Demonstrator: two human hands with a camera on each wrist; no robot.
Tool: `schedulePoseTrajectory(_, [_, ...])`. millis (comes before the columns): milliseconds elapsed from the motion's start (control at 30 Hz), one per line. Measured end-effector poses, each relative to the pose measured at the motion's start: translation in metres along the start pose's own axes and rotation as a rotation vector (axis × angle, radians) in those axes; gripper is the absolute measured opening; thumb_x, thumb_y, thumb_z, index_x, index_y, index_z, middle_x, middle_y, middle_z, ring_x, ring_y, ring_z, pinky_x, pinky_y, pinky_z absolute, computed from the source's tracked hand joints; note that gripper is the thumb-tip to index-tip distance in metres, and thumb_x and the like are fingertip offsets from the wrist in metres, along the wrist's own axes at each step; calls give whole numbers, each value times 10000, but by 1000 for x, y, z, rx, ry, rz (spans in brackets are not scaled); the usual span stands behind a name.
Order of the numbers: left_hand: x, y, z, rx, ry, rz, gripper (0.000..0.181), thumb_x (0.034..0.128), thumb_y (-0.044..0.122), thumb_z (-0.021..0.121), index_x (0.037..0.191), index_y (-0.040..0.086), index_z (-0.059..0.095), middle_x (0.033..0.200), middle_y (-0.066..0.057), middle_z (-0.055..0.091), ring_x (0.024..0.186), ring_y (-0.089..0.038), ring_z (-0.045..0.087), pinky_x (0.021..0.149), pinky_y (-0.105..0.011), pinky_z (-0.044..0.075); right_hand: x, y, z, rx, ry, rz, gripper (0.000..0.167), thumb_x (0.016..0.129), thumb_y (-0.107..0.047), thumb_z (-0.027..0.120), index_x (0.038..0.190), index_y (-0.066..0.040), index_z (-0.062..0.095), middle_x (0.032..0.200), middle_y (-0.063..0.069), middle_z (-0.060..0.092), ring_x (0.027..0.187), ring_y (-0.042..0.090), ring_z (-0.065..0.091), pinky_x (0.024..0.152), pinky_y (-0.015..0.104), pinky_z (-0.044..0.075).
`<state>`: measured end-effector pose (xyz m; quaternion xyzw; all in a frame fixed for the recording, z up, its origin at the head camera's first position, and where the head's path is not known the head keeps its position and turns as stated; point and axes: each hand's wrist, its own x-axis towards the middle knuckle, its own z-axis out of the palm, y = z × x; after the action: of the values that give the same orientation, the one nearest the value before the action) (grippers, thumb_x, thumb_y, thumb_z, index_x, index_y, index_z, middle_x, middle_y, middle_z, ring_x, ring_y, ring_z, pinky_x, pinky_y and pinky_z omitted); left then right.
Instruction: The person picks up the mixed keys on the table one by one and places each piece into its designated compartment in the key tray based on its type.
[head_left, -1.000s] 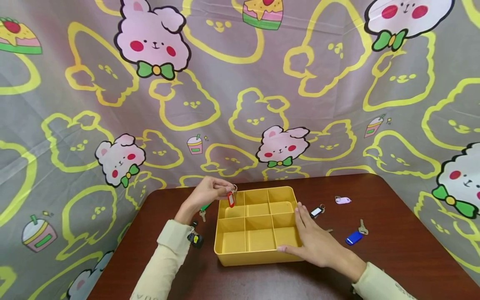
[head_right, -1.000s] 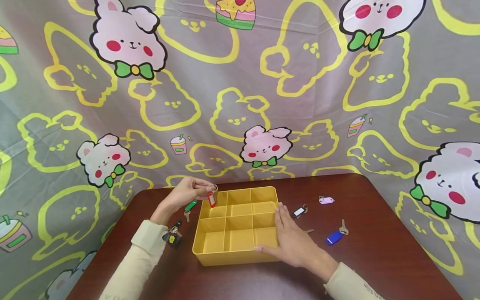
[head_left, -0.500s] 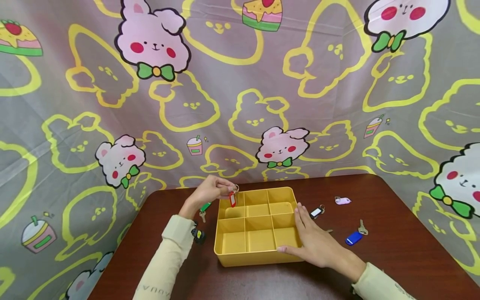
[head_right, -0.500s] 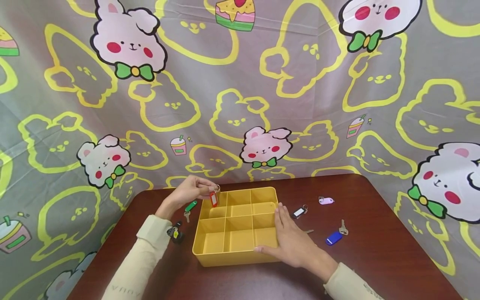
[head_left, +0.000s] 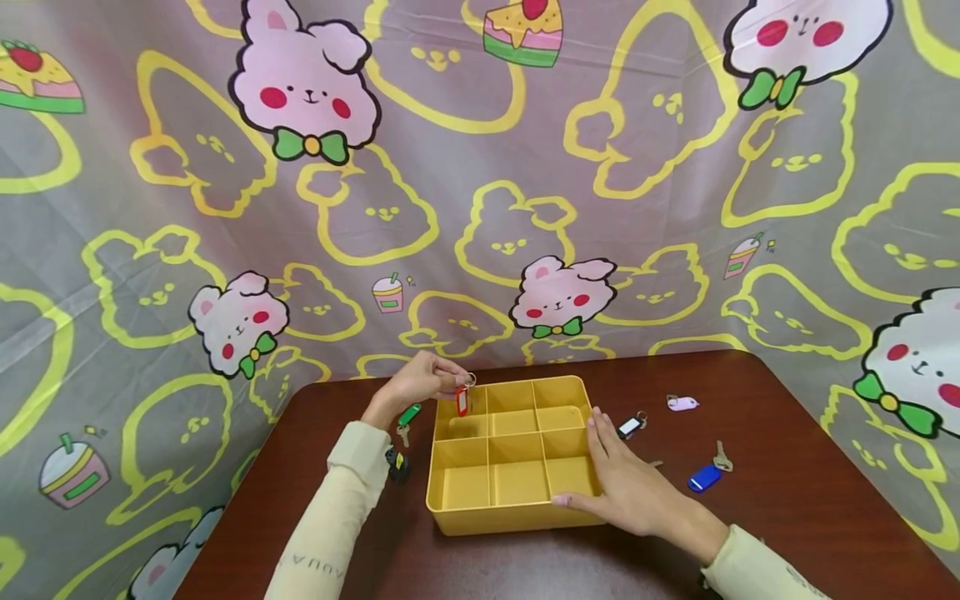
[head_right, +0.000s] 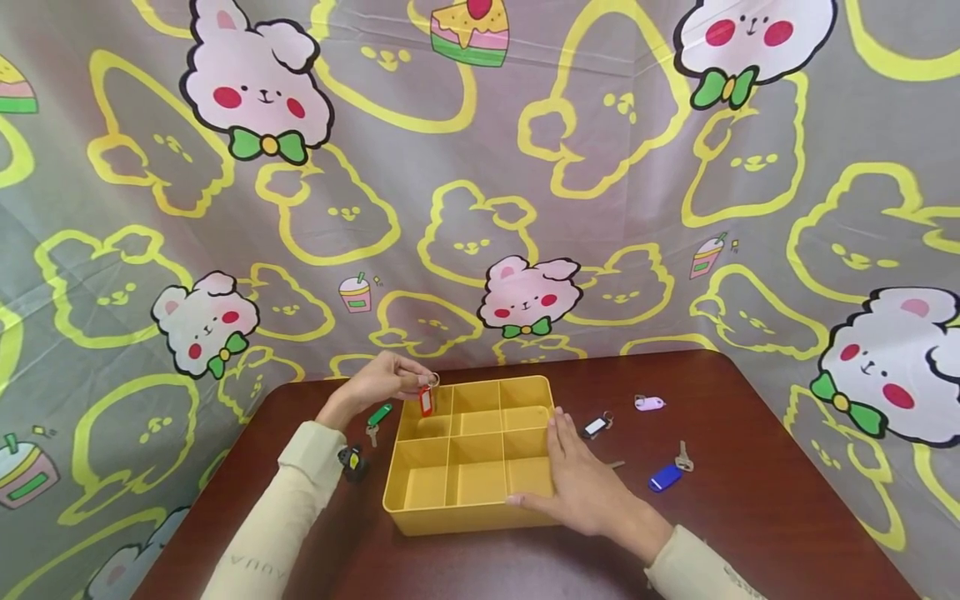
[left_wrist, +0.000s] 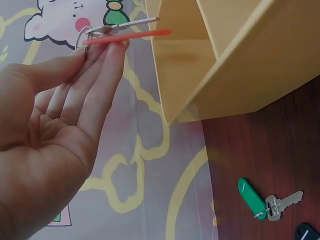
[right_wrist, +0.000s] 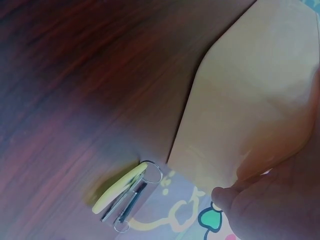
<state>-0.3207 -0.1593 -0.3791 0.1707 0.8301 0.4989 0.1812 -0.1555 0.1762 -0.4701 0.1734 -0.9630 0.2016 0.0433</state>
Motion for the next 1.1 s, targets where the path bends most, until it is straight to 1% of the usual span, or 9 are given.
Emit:
schedulePoseTrajectory(100, [2,-2,-1,21,-14,5,240,1045,76,610,1180,-48,765,1213,-210,776,1033,-227,785,1009,-552,581,0,0,0,-5,2,-1,1285,862,-880,532,1625,104,215,1741,295,104,1623,442,195,1232,562,380])
schedulePoseTrajectory(233, [5,-5,0,35,-28,-22,234,1042,75,619,1172,-49,768,1195,-224,776,979,-207,787,1006,-551,583,0,1,0,-10,1,-1,1288,860,-886,524,1625,103,215,1741,296,100,1624,437,192,1232,555,382])
schedulePoseTrajectory(433, [12,-12,-1,58,-47,-39,247,1045,57,601,1193,-67,755,1199,-210,778,997,-208,784,943,-459,633,0,2,2,-13,4,-1,1276,865,-867,547,1627,99,212,1743,291,98,1626,426,192,1230,546,386])
schedulePoseTrajectory(500, [14,-13,-2,64,-50,-42,250,1047,63,605,1200,-72,751,1201,-214,777,998,-212,785,936,-446,637,0,1,2,-11,4,-1,1277,864,-868,548,1628,97,212,1743,289,100,1626,424,192,1226,545,390])
schedulePoseTrajectory(633, [18,-14,-4,76,-52,-43,245,1041,46,605,1194,-82,748,1182,-216,782,970,-226,789,953,-488,624,0,1,1,-9,6,-1,1284,859,-877,541,1629,95,211,1743,290,99,1624,427,200,1223,548,395])
schedulePoseTrajectory(767, [21,-12,-4,90,-72,-38,244,1036,33,598,1188,-86,748,1175,-215,784,977,-250,796,974,-524,605,0,0,1,-7,0,3,1297,851,-893,526,1630,95,208,1744,290,93,1623,431,203,1226,552,393])
schedulePoseTrajectory(900, [23,-8,-1,97,-88,-49,241,1037,33,602,1187,-87,747,1181,-229,778,1000,-293,797,990,-538,593,0,0,-1,-4,-6,8,1311,845,-909,508,1633,91,196,1747,285,83,1626,428,192,1230,553,386])
schedulePoseTrajectory(1100, [26,-5,4,119,-105,-56,231,1039,47,618,1167,-94,750,1138,-227,786,991,-325,797,978,-541,596,-1,0,-2,2,-7,7,1307,849,-899,520,1630,99,200,1742,299,94,1620,444,200,1219,569,390])
